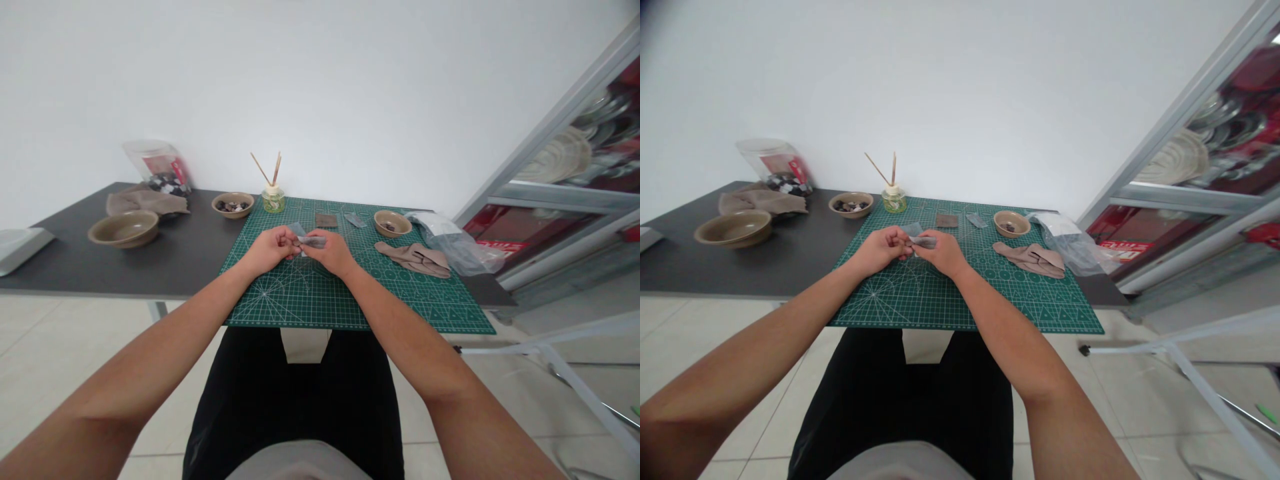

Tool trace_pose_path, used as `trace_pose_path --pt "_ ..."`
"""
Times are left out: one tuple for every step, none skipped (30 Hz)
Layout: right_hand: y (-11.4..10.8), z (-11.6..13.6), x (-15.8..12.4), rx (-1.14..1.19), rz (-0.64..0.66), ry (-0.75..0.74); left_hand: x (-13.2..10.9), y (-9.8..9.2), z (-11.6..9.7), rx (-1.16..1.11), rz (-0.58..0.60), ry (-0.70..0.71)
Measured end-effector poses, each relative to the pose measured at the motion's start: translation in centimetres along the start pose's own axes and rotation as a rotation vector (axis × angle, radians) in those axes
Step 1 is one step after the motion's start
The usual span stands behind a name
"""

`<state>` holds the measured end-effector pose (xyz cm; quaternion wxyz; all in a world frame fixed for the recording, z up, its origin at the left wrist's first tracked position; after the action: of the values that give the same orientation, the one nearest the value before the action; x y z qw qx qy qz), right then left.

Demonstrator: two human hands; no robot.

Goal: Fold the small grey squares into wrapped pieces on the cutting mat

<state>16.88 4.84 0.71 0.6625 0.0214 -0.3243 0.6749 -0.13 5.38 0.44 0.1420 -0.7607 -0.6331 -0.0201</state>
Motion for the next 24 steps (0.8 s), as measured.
trace_pose_path --pt "0.03 -0.03 -0.02 0.015 0.007 0.000 0.02 0.02 0.05 -0.006 0.001 -0.001" --pt "0.04 -0.05 -0.02 0.028 0.014 0.001 0.04 0.04 0.10 -0.008 0.002 -0.003" --pt "0.04 -0.07 -0.02 0.037 0.018 0.002 0.04 0.04 0.14 -0.008 0.002 -0.007" --pt "0.02 -0.07 -0.01 0.040 0.018 0.004 0.04 0.04 0.16 -0.007 0.001 -0.010" --pt "-0.02 -0.07 0.02 0.037 0.014 0.005 0.04 0.02 0.17 -0.005 0.000 -0.014" --pt "-0.07 -0.05 0.06 0.031 0.006 0.004 0.03 0.01 0.16 -0.001 -0.001 -0.017" --pt "-0.14 -0.01 0.09 0.023 -0.005 0.001 0.02 0.00 0.14 0.002 -0.002 -0.020" --pt "-0.19 0.05 0.12 0.019 -0.014 -0.003 0.02 -0.02 0.12 0.003 -0.004 -0.020" --pt "-0.21 0.10 0.14 0.020 -0.019 -0.009 0.02 -0.03 0.08 0.003 -0.008 -0.018" --pt "-0.21 0.15 0.15 0.026 -0.017 -0.015 0.02 -0.04 0.06 0.002 -0.010 -0.014" --pt "-0.17 0.18 0.14 0.036 -0.010 -0.022 0.03 -0.05 0.05 0.001 -0.013 -0.009" --pt "-0.13 0.18 0.13 0.044 -0.001 -0.027 0.04 -0.05 0.05 -0.001 -0.015 -0.006" --pt "-0.08 0.14 0.11 0.049 0.008 -0.030 0.05 -0.04 0.08 -0.001 -0.014 -0.004" --pt "-0.06 0.07 0.10 0.050 0.011 -0.029 0.06 -0.01 0.13 0.001 -0.007 -0.004" --pt "-0.04 -0.02 0.10 0.048 0.011 -0.026 0.07 0.01 0.17 0.007 0.001 -0.001" --pt "-0.05 -0.13 0.10 0.045 0.007 -0.019 0.08 0.00 0.18 0.017 0.005 0.008" --pt "-0.08 -0.22 0.12 0.040 -0.001 -0.010 0.10 -0.05 0.15 0.027 0.000 0.026" --pt "-0.13 -0.30 0.15 0.038 -0.012 -0.001 0.12 -0.15 0.08 0.043 -0.013 0.051" --pt "-0.18 -0.35 0.19 0.039 -0.023 0.008 0.14 -0.28 -0.02 0.066 -0.033 0.081" --pt "-0.26 -0.38 0.25 0.046 -0.037 0.016 0.16 -0.42 -0.14 0.098 -0.057 0.110" --pt "-0.34 -0.40 0.31 0.057 -0.050 0.024 0.18 -0.55 -0.24 0.130 -0.080 0.133" --pt "-0.42 -0.41 0.38 0.068 -0.064 0.031 0.19 -0.64 -0.31 0.150 -0.094 0.145" --pt "-0.51 -0.42 0.44 0.078 -0.077 0.036 0.20 -0.70 -0.35 0.151 -0.101 0.145" --pt "-0.61 -0.41 0.49 0.082 -0.090 0.036 0.22 -0.72 -0.34 0.132 -0.104 0.136"
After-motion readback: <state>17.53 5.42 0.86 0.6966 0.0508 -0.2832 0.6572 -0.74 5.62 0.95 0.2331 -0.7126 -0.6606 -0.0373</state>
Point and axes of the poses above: each hand's wrist, its own x-axis towards the middle knuckle, its own y-axis out of the palm, z = x × y, the point moved 4 cm from there along x, towards the middle knuckle, and after that the axes turned 9 degrees about -z, right-handed, at the moved point
